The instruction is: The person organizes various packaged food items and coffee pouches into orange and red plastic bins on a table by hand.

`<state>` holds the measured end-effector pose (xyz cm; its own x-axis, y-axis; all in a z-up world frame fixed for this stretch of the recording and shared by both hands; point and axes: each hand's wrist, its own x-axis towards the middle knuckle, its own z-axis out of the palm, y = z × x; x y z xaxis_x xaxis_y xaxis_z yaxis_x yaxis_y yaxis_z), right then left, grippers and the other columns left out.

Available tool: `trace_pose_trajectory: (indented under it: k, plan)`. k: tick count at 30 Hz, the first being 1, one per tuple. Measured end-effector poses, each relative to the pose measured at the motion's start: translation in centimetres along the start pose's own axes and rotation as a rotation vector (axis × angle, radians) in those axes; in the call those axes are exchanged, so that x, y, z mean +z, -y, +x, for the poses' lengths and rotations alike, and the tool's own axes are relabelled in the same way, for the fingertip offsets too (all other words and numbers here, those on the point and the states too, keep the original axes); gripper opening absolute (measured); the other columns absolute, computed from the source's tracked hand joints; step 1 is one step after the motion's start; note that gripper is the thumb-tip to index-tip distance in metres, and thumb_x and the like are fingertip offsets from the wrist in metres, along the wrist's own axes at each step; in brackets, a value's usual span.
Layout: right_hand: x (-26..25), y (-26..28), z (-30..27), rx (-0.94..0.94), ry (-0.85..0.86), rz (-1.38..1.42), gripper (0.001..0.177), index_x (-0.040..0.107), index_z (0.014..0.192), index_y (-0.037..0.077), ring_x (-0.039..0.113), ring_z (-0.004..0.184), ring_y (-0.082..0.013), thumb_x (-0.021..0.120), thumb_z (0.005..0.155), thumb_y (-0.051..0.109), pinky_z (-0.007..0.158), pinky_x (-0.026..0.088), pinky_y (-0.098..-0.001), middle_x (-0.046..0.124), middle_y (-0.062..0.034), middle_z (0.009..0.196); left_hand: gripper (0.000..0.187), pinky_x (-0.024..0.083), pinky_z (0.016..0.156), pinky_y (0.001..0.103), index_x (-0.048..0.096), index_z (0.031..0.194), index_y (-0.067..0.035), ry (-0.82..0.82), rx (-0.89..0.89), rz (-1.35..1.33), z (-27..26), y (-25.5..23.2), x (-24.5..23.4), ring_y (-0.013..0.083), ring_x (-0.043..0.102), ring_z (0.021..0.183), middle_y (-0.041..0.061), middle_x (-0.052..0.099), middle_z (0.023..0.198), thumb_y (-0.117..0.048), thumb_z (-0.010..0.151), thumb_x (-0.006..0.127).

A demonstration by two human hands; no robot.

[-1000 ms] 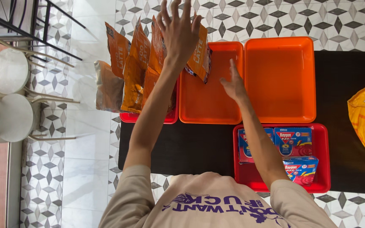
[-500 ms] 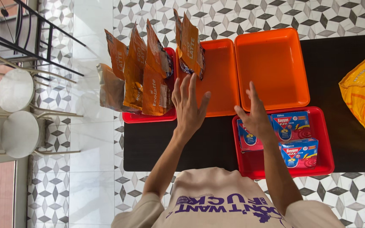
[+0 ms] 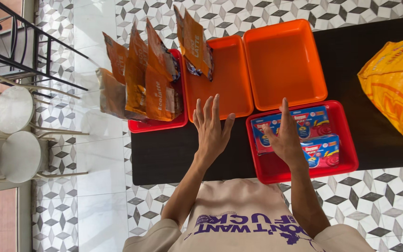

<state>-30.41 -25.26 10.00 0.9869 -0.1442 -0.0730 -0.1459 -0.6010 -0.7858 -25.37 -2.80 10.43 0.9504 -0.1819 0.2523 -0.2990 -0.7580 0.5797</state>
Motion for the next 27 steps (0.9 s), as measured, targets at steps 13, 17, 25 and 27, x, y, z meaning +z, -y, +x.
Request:
trace_pose_trajectory:
  k: [13,17,25,27]
  plan:
    - [-9.3,-5.3,-1.9,0.035,-0.075,-0.049,0.094,0.009,0.164,0.012,0.033,0.148,-0.0410,0.069,0.094,0.027,0.119,0.032,-0.0565,0.032,-0.0265,0.161,0.069,0.010,0.120,0.072,0.038,0.158,-0.005,-0.036,0.057,0.024,0.3,-8.4,4.7,0.0530,0.006,0.155,0.026,0.032,0.160,-0.047,0.105,0.055]
    - [-12.1,-6.9,-1.9,0.014,-0.087,-0.100,0.093,0.012,0.164,0.012,0.025,0.150,-0.0432,0.070,0.094,0.029,0.118,0.028,-0.0570,0.028,-0.0265,0.163,0.070,0.007,0.120,0.072,0.037,0.157,-0.005,-0.016,0.028,0.032,0.1,-10.9,6.6,0.0542,0.003,0.155,0.027,0.031,0.160,-0.049,0.105,0.054]
    - [-18.3,-9.5,-2.9,-0.078,-0.155,-0.157,0.083,0.022,0.164,0.010,0.028,0.151,-0.0426,0.068,0.097,0.031,0.121,0.029,-0.0550,0.031,-0.0250,0.163,0.073,0.003,0.121,0.073,0.034,0.159,-0.004,0.023,0.047,-0.017,0.0,-15.5,11.4,0.0547,0.001,0.156,0.024,0.031,0.161,-0.049,0.105,0.055]
    - [-19.7,-9.9,-3.1,-0.090,-0.179,-0.177,0.081,0.025,0.163,0.009,0.030,0.150,-0.0423,0.068,0.098,0.031,0.121,0.029,-0.0550,0.033,-0.0247,0.162,0.073,0.003,0.121,0.073,0.034,0.158,-0.004,0.020,0.065,-0.046,0.0,-16.9,12.4,0.0555,0.001,0.155,0.026,0.031,0.161,-0.049,0.104,0.055]
